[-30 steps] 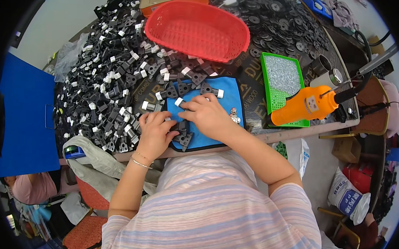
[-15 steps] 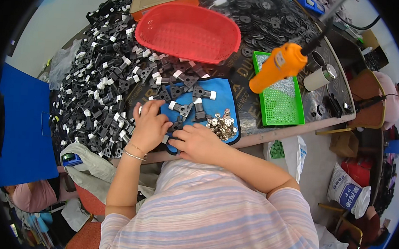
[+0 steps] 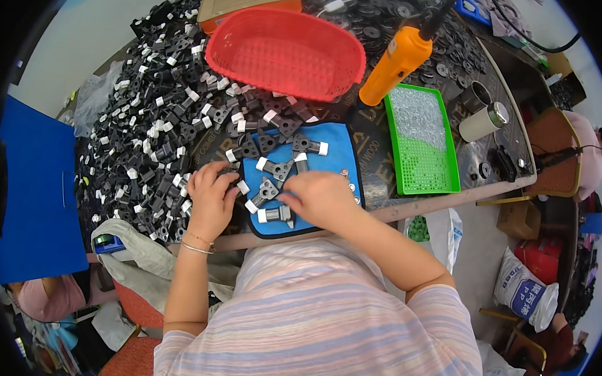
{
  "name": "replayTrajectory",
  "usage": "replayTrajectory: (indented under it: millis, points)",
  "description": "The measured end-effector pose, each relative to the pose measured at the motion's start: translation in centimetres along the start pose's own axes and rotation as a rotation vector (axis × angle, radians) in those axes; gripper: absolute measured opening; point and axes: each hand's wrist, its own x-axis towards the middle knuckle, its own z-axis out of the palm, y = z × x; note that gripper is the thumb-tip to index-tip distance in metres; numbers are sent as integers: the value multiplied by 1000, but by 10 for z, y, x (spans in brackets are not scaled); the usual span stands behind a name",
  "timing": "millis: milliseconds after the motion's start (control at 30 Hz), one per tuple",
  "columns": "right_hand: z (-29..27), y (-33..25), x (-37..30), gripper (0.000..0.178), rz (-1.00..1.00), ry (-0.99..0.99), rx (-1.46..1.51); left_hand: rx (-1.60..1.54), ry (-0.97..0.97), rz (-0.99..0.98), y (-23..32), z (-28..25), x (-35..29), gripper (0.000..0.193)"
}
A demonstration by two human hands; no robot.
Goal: The person is assembling small mechanical/electronic components using an electric screwdriver.
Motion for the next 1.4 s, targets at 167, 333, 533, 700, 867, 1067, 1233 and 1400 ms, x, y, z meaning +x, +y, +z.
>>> replayTrajectory:
  millis: [167, 333, 533, 700, 867, 1067, 1233, 1400]
  points:
    - [-22, 19, 9, 29, 235, -73, -40, -35, -4, -7, -9, -5, 3, 37]
    - [-17, 21, 10, 44, 226, -206, -24, -67, -21, 15, -14, 1, 9, 49]
    - [-10, 24, 8, 37, 191, -165, -57, -154, 28, -61, -19, -5, 9, 53]
    - [-14, 33, 9, 23, 536, -143, 577, -149, 10, -69, -20, -4, 13, 50]
    - [-17, 47, 18, 26, 739, -283, 750, -23, -33, -57, -16, 2, 27, 40]
    - [-34, 18, 23, 37, 501, -260, 330, 68, -121, -107, -18, -2, 36, 33]
    - [-25, 4, 14, 44, 327, -373, 73, 36, -147, -91, -24, -4, 34, 28]
    - [-25, 18, 14, 41, 294, -396, 145, -274, -58, -229, -17, -26, 38, 11]
